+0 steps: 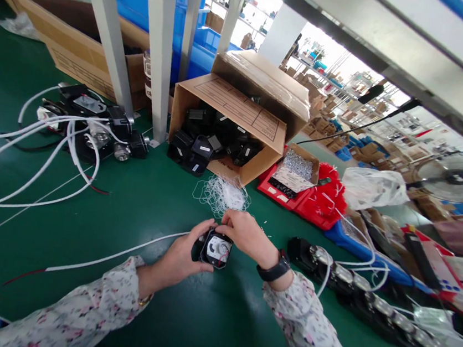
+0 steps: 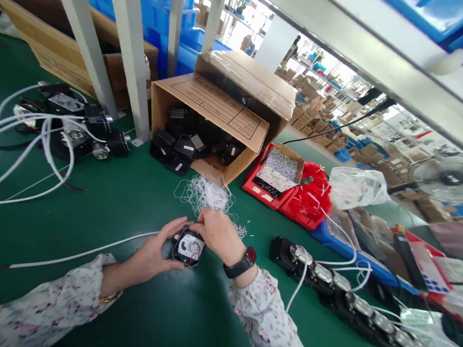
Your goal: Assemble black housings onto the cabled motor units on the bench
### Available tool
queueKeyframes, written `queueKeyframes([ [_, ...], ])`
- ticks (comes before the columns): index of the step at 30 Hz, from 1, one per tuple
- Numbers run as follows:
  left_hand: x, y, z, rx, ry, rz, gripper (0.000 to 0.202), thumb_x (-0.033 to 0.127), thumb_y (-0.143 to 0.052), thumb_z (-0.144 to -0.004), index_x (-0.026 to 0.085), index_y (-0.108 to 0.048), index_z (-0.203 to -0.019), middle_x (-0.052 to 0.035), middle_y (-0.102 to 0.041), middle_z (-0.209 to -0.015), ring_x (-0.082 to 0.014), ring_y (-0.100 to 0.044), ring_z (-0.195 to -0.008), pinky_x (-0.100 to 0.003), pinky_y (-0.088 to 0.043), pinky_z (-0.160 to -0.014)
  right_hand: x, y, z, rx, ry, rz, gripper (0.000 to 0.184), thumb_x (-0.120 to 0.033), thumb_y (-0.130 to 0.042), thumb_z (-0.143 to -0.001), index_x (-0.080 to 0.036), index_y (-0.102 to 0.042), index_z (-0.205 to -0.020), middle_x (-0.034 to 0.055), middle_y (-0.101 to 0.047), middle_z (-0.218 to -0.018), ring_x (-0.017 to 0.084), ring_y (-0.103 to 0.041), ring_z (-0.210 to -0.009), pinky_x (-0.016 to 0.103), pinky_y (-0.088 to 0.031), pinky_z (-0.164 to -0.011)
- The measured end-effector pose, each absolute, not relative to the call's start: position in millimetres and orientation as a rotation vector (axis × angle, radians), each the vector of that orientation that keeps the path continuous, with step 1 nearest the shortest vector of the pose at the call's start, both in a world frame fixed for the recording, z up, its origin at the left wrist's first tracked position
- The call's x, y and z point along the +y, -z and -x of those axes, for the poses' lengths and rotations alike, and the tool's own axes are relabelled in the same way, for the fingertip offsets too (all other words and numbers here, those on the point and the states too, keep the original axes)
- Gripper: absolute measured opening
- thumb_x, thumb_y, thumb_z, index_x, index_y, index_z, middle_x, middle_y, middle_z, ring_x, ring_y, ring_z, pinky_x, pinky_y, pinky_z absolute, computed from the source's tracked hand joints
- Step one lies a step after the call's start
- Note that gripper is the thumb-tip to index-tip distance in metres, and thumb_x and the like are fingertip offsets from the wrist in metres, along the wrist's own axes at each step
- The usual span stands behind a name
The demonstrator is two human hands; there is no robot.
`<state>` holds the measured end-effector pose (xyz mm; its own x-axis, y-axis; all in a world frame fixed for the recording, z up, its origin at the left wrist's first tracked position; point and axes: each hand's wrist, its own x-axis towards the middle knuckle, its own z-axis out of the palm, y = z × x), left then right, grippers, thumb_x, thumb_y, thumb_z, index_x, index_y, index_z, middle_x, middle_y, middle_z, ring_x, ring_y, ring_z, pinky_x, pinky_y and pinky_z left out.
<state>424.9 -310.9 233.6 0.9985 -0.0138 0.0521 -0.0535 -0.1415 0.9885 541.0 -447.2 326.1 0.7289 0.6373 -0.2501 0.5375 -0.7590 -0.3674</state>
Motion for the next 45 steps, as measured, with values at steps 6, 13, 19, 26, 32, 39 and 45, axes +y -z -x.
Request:
queueKeyframes([
  [6,-306.8,-235.8,-427.7,-0.148,-0.036,-1.832,0.071,0.018,-0.077,-0.06,0.026,-0.048,-0.123,-0.0066,-0.047,-0.136,-0.0254,-0.042,-0.127,-0.045,-0.031,-0.109,-468.8,-320.0,-540.8,-0.943,-0.648,2.423,0.013,-0.013,-0.053,-0.082,-0.017,-0.066,-0.081,0.0007,-0.065,-0.075,0.012,-0.057,-0.068,0.022,-0.039,-0.062],
  [13,-308.9,-241.5,-427.6,-0.101,-0.018,-1.833,0.068,0.016,-0.076,-0.061,0.026,-0.048,-0.123,-0.0073,-0.048,-0.135,-0.0251,-0.043,-0.125,-0.046,-0.032,-0.108,-489.2,-309.4,-524.3,-0.534,-0.839,1.951,0.022,-0.03,-0.051,-0.086,-0.015,-0.059,-0.099,0.005,-0.063,-0.089,0.015,-0.059,-0.075,0.022,-0.048,-0.056],
  [19,-310.2,-243.1,-427.8,-0.091,-0.032,-1.811,0.071,0.016,-0.076,-0.061,0.026,-0.046,-0.125,-0.0072,-0.049,-0.135,-0.0267,-0.043,-0.125,-0.046,-0.032,-0.107,-505.4,-298.9,-514.9,-0.424,-0.901,1.715,0.045,-0.032,-0.065,-0.076,-0.019,-0.052,-0.117,0.0072,-0.058,-0.107,0.013,-0.059,-0.076,0.026,-0.051,-0.063],
  [26,-310.8,-239.3,-427.7,-0.089,-0.005,-1.781,0.074,0.017,-0.075,-0.065,0.026,-0.04,-0.13,-0.0093,-0.046,-0.136,-0.0274,-0.042,-0.126,-0.046,-0.032,-0.107,-500.3,-288.3,-513.3,-0.518,-0.602,1.738,0.029,-0.023,-0.057,-0.082,-0.019,-0.059,-0.111,0.0062,-0.063,-0.107,0.018,-0.059,-0.095,0.033,-0.048,-0.08],
  [32,-310.8,-238.8,-427.7,-0.098,-0.037,-1.785,0.066,0.018,-0.075,-0.064,0.024,-0.047,-0.123,-0.0107,-0.047,-0.136,-0.0286,-0.042,-0.126,-0.048,-0.031,-0.107,-493.4,-307.1,-519.1,-0.691,-0.57,2.024,0.023,-0.009,-0.051,-0.081,-0.018,-0.065,-0.097,0.0026,-0.067,-0.096,0.015,-0.061,-0.087,0.03,-0.048,-0.078],
  [39,-311.0,-245.0,-429.3,-0.073,0.001,-1.853,0.07,0.018,-0.074,-0.064,0.026,-0.045,-0.127,-0.0078,-0.047,-0.136,-0.027,-0.042,-0.126,-0.047,-0.032,-0.107,-500.3,-301.6,-514.3,-0.707,-0.638,1.947,0.049,-0.001,-0.051,-0.07,-0.021,-0.056,-0.115,0.0036,-0.061,-0.111,0.016,-0.059,-0.093,0.03,-0.049,-0.077],
  [45,-309.0,-240.2,-429.4,-0.152,-0.022,-1.963,0.077,0.021,-0.075,-0.065,0.027,-0.04,-0.133,-0.0058,-0.044,-0.139,-0.0249,-0.038,-0.129,-0.045,-0.028,-0.11,-495.1,-285.2,-513.5,-0.58,-0.591,1.912,0.041,0.0,-0.044,-0.07,-0.018,-0.063,-0.101,0.0017,-0.066,-0.097,0.014,-0.061,-0.083,0.029,-0.049,-0.076],
])
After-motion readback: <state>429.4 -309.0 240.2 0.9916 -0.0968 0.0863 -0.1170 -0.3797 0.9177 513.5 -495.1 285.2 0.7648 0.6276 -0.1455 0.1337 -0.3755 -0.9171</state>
